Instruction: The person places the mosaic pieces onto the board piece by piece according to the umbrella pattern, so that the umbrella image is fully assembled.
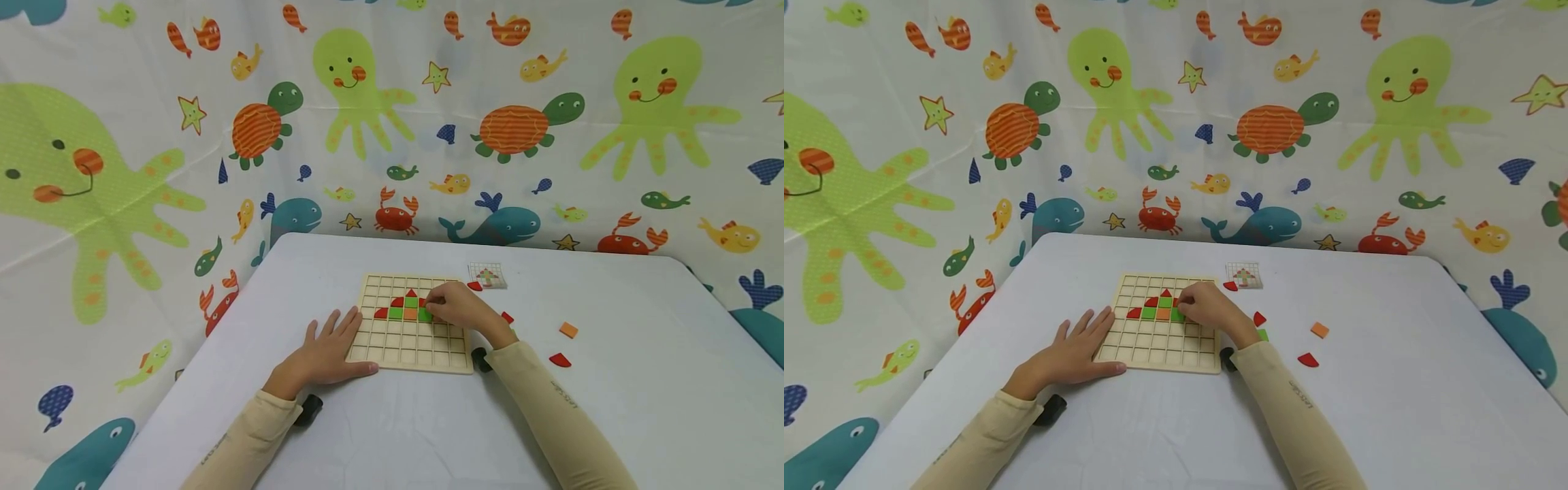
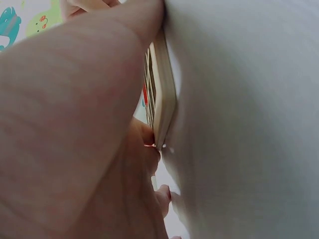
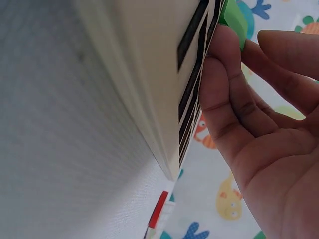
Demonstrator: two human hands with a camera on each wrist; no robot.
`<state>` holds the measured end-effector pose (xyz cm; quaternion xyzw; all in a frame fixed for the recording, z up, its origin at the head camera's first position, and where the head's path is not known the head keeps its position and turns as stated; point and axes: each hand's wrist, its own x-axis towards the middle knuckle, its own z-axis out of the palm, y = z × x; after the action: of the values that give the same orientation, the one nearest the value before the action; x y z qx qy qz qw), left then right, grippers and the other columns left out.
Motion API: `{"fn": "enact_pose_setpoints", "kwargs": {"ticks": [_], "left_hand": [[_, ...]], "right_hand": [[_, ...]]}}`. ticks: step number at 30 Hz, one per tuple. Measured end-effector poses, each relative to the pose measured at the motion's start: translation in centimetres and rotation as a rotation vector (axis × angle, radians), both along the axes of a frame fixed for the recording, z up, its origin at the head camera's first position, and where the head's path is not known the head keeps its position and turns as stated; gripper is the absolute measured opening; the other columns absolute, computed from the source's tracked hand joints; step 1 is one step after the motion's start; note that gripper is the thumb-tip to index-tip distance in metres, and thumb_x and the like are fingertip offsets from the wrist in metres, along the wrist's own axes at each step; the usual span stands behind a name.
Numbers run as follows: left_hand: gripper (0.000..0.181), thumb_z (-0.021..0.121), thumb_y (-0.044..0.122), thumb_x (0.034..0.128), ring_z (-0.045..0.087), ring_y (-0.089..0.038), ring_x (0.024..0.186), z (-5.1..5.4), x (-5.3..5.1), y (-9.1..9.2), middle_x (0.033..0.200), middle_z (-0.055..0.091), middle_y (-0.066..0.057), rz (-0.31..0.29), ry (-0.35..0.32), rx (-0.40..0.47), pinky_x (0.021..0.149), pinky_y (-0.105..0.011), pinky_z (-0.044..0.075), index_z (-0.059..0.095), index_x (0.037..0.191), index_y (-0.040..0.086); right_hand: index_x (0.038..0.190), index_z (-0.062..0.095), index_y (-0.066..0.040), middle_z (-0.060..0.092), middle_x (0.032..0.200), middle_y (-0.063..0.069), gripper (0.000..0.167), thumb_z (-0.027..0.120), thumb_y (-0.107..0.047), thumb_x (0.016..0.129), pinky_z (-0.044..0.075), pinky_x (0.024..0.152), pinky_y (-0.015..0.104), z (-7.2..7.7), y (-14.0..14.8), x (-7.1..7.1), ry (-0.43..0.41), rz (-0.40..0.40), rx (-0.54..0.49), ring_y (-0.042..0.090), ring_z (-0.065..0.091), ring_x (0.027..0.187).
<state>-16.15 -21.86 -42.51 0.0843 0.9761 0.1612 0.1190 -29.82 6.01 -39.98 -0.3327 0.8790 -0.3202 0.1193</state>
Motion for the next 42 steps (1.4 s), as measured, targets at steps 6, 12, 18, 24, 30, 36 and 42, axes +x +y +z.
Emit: {"fn": "enact_pose_setpoints", "kwargs": {"ticks": [6, 12, 18, 24, 30, 36, 42], "left_hand": [[0.113, 0.068, 0.069, 0.0943, 0.007, -0.047, 0.162, -0.1, -0.1, 0.0, 0.178, 0.014, -0.016, -0.002, 0.005, -0.001, 0.121, -0.075, 0.003, 0.019, 0.171, 0.002], [0.112, 0.068, 0.069, 0.0944, 0.007, -0.048, 0.161, -0.1, -0.1, 0.0, 0.178, 0.014, -0.017, -0.003, 0.003, -0.003, 0.121, -0.075, 0.003, 0.02, 0.17, 0.002], [0.113, 0.068, 0.069, 0.0942, 0.007, -0.047, 0.162, 0.0, -0.1, 0.1, 0.178, 0.014, -0.017, 0.001, 0.0, -0.005, 0.121, -0.075, 0.003, 0.019, 0.17, 0.002], [0.113, 0.068, 0.069, 0.0937, 0.007, -0.047, 0.161, 0.0, -0.1, 0.0, 0.178, 0.014, -0.016, 0.005, -0.001, -0.004, 0.121, -0.075, 0.003, 0.019, 0.17, 0.002], [0.113, 0.068, 0.07, 0.0937, 0.007, -0.048, 0.161, -0.1, -0.1, 0.0, 0.178, 0.014, -0.017, 0.002, 0.0, -0.01, 0.121, -0.075, 0.003, 0.019, 0.17, 0.002], [0.112, 0.069, 0.068, 0.0942, 0.007, -0.048, 0.161, 0.1, -0.1, 0.0, 0.178, 0.014, -0.018, -0.001, 0.003, 0.0, 0.12, -0.076, 0.003, 0.02, 0.17, 0.0], [0.112, 0.069, 0.066, 0.0946, 0.007, -0.049, 0.161, 0.3, 0.0, 0.1, 0.177, 0.014, -0.019, -0.002, 0.002, 0.008, 0.12, -0.076, 0.003, 0.02, 0.169, -0.001]], "right_hand": [[0.115, 0.08, 0.001, 0.075, 0.099, 0.005, 0.02, 0.066, -0.009, 0.106, 0.057, 0.085, 0.036, -0.1, 0.0, -0.1, -0.017, -0.019, 0.016, 0.022, 0.061, 0.092], [0.115, 0.081, 0.002, 0.076, 0.1, 0.006, 0.02, 0.066, -0.01, 0.106, 0.058, 0.084, 0.036, -0.2, 0.0, -0.2, -0.023, -0.012, 0.01, 0.021, 0.062, 0.091], [0.116, 0.08, 0.001, 0.075, 0.1, 0.005, 0.02, 0.066, -0.01, 0.106, 0.057, 0.083, 0.035, -0.1, 0.3, -0.1, -0.04, -0.009, -0.018, 0.02, 0.063, 0.088], [0.12, 0.079, -0.001, 0.074, 0.105, 0.006, 0.022, 0.065, -0.012, 0.106, 0.056, 0.089, 0.04, 0.6, 0.5, 0.3, -0.053, -0.012, -0.013, 0.022, 0.063, 0.094], [0.126, 0.076, 0.0, 0.074, 0.114, 0.009, 0.027, 0.065, -0.016, 0.107, 0.057, 0.093, 0.045, 1.7, 1.7, 0.4, -0.048, -0.048, -0.013, 0.028, 0.064, 0.103], [0.131, 0.072, 0.005, 0.074, 0.117, 0.015, 0.033, 0.066, -0.017, 0.107, 0.058, 0.093, 0.048, 2.9, 4.2, -0.1, -0.006, -0.069, -0.001, 0.033, 0.066, 0.106], [0.135, 0.069, 0.006, 0.07, 0.125, 0.019, 0.038, 0.064, -0.019, 0.107, 0.056, 0.098, 0.053, 3.6, 7.6, -0.9, -0.019, -0.131, 0.026, 0.039, 0.064, 0.115]]}}
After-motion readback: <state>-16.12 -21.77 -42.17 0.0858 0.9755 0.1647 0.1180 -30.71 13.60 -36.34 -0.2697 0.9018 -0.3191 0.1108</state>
